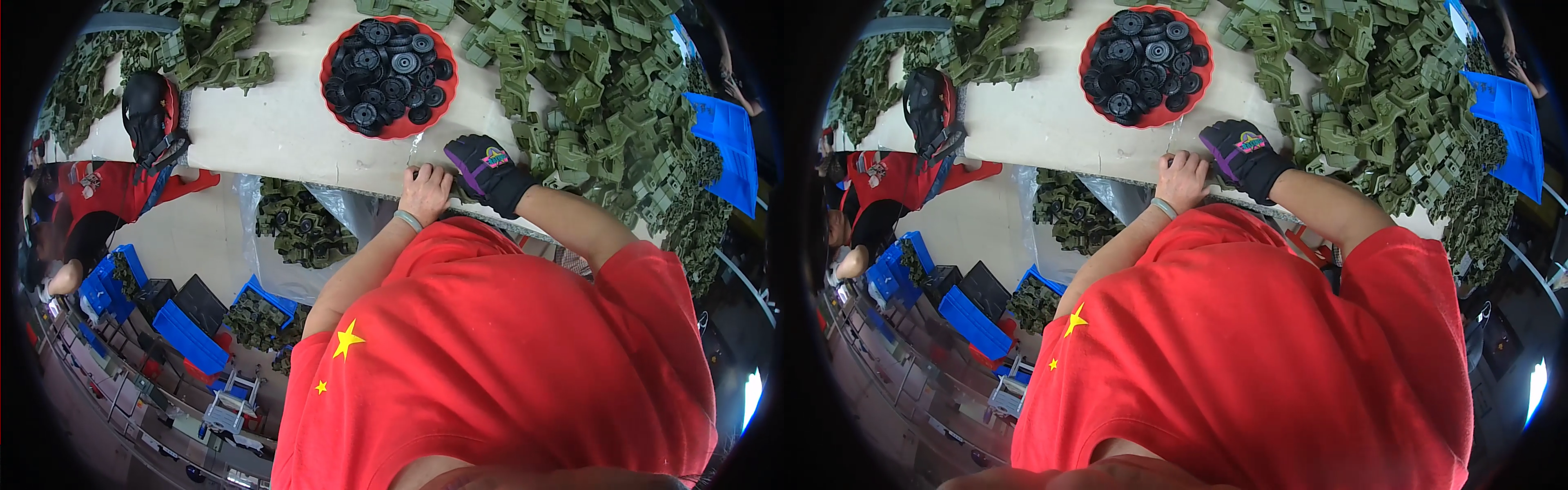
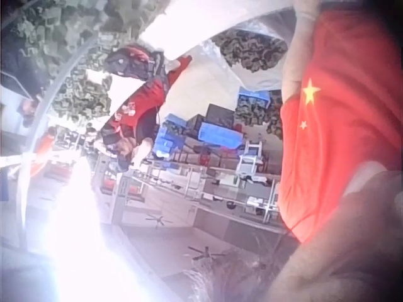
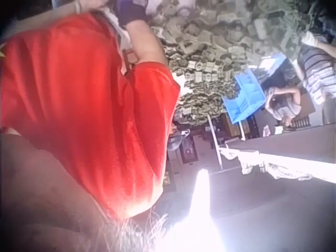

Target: The person assembles plastic toy tanks by attaching plastic wheels and other components by hand.

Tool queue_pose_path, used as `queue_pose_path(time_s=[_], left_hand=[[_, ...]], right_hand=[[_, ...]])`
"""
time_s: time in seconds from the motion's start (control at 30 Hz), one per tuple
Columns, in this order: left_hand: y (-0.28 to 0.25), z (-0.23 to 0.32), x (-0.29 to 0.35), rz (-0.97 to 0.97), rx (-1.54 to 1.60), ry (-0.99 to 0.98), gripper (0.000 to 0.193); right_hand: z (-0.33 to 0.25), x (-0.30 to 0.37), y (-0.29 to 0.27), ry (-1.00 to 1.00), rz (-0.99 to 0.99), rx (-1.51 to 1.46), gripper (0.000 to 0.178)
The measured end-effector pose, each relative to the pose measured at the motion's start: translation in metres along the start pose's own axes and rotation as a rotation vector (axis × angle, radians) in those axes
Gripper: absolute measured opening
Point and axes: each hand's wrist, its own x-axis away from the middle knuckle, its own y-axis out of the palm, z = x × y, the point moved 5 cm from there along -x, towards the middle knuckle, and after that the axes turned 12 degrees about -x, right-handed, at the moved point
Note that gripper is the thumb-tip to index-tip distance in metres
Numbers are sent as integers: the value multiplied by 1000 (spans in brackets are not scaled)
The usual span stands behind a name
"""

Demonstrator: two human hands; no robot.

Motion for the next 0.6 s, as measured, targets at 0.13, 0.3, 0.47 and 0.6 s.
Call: queue_pose_path(time_s=[0.13, 0.3, 0.47, 0.6], left_hand=[[0, 1, 4, -4, 17, -2, 47], [3, 1, 4, 20, -11, 3, 46], [3, 0, 2, 17, -18, -2, 44], [4, 2, 4, 1, -62, -10, 43]], right_hand=[[7, 20, 3, 259, 246, -196, 26], [-7, -1, -8, 79, 120, -59, 26], [9, 7, 10, 201, 16, -40, 34], [3, 18, 2, 183, 225, -76, 36]])
